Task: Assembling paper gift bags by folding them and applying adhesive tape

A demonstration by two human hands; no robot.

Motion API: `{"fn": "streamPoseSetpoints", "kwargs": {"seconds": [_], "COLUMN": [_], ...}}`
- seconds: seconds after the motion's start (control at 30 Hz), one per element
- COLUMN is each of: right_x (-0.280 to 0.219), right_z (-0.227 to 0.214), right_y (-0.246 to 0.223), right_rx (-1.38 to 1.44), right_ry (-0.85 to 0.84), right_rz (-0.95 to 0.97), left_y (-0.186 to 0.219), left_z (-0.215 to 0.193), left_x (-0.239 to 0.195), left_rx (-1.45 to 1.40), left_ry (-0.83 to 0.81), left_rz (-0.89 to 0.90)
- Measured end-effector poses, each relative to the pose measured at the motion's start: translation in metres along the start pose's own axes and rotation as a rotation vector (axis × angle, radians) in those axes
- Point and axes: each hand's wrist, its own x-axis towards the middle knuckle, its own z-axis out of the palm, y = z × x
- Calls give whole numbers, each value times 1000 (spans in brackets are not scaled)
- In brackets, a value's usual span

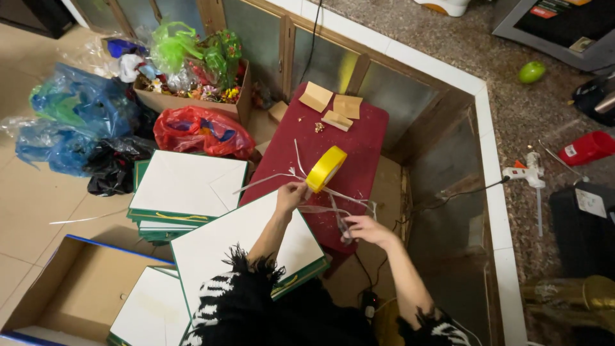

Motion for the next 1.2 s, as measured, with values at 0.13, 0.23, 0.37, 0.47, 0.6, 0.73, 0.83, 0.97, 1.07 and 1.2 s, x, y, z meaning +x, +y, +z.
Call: {"fn": "streamPoseSetpoints", "kwargs": {"seconds": [0.13,0.23,0.37,0.47,0.6,0.73,0.83,0.97,1.07,1.2], "right_x": [-16,11,81,112,113,144,141,134,132,99], "right_z": [-16,-27,-34,-42,-41,-58,-81,-85,-78,-64], "right_y": [-8,-1,6,6,-17,-2,-20,-31,-35,-45], "right_rx": [51,-116,-815,-1188,-1175,-1123,-1099,-1013,-985,-817], "right_ry": [131,309,511,599,544,573,608,573,575,567], "right_rz": [-38,-78,-113,-160,-166,-107,-88,-75,-48,24], "left_y": [12,14,23,25,32,83,120,134,131,130], "left_z": [2,2,2,-1,-29,-97,-130,-143,-147,-159], "left_x": [-4,-10,-21,-30,-44,-136,-191,-212,-206,-200], "left_rx": [48,59,224,385,405,365,238,92,67,134], "left_ry": [-6,-13,-36,-79,-128,-137,-144,-124,-82,-60], "left_rz": [26,33,43,71,156,95,18,-39,15,74]}}
